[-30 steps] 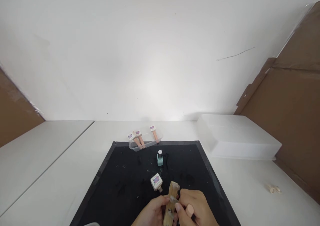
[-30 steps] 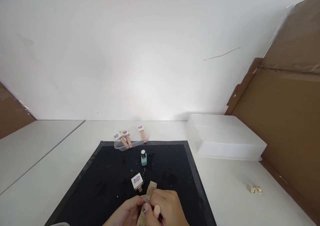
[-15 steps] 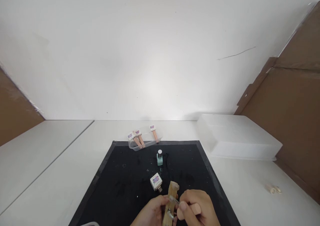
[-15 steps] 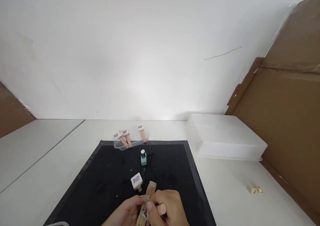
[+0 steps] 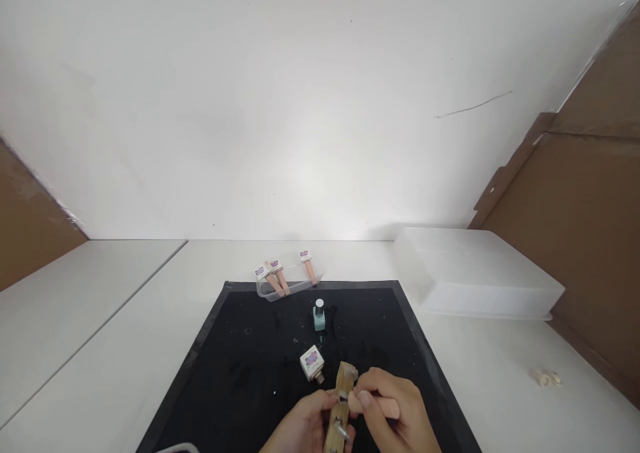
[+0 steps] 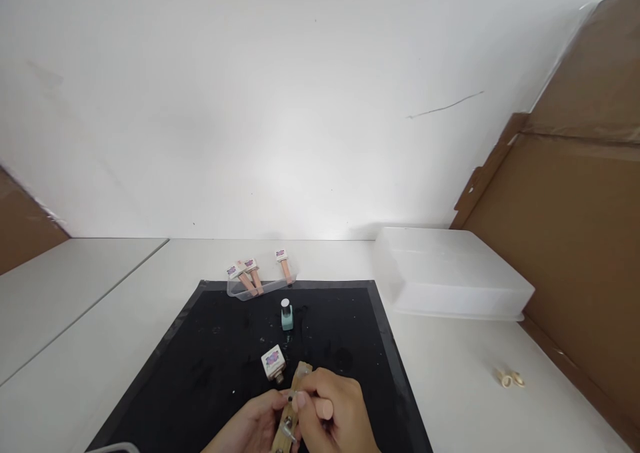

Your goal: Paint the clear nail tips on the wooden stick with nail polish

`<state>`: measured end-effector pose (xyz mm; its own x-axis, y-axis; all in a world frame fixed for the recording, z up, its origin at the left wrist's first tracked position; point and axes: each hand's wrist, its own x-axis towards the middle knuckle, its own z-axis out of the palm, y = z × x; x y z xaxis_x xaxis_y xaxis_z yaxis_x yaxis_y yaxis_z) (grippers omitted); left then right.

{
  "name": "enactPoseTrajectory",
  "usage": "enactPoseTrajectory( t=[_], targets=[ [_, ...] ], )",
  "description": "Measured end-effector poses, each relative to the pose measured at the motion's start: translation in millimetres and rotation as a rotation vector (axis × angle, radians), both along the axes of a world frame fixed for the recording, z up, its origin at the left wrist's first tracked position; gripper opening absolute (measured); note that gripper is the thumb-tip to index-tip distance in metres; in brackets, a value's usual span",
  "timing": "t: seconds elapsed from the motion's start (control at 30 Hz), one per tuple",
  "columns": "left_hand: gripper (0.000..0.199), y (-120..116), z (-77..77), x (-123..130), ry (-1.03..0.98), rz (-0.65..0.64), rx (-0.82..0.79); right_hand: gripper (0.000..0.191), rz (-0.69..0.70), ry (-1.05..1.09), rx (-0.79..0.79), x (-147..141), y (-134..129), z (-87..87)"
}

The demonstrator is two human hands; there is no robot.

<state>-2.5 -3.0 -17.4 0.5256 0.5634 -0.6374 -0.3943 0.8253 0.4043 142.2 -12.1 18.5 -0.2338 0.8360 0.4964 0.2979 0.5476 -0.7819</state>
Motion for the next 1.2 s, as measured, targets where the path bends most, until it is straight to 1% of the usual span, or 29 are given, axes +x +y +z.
enactPoseTrajectory(
  t=[0.13, 0.27, 0.53, 0.6, 0.7, 0.8, 0.97, 1.07, 1.2],
  targets=[
    [0.016, -1.3, 0.3, -0.7, 0.011, 0.014, -0.002, 0.019, -0.003, -0.067, -0.014, 0.5, 1.1, -1.8],
    [0.017, -0.7, -1.6, -1.0, 0.016, 0.008, -0.013, 0.025, -0.051, -0.117, -0.025, 0.7, 1.9, -2.6],
    [0.019, 0.2, -1.3, 0.3, 0.029, 0.007, 0.009, 0.029, -0.119, -0.216, 0.1, 2.0, 2.6, -7.2],
    [0.018, -0.6, -1.3, 0.2, 0.032, 0.013, 0.004, 0.029, -0.125, -0.207, 0.116, 3.2, 2.1, -6.7],
    [0.017, -1.1, -1.1, 0.6, 0.027, 0.025, -0.005, 0.026, -0.093, -0.108, 0.11, 5.2, 0.6, -2.7],
    [0.016, -0.3, -1.4, 1.1, 0.016, 0.037, -0.004, 0.021, -0.024, -0.034, 0.087, 5.7, 0.2, 2.4],
    [0.016, 0.9, -2.6, 0.9, -0.045, 0.016, 0.016, 0.014, 0.055, -0.085, 0.066, 2.3, 3.5, 3.8],
    [0.017, 0.4, -2.4, 1.6, -0.064, 0.021, 0.022, 0.014, 0.024, -0.146, 0.076, 0.5, 4.0, 0.9],
    [0.016, 0.3, -2.3, 2.9, -0.029, 0.035, 0.007, 0.022, -0.054, -0.213, 0.06, 1.4, 2.0, -2.2]
  ],
)
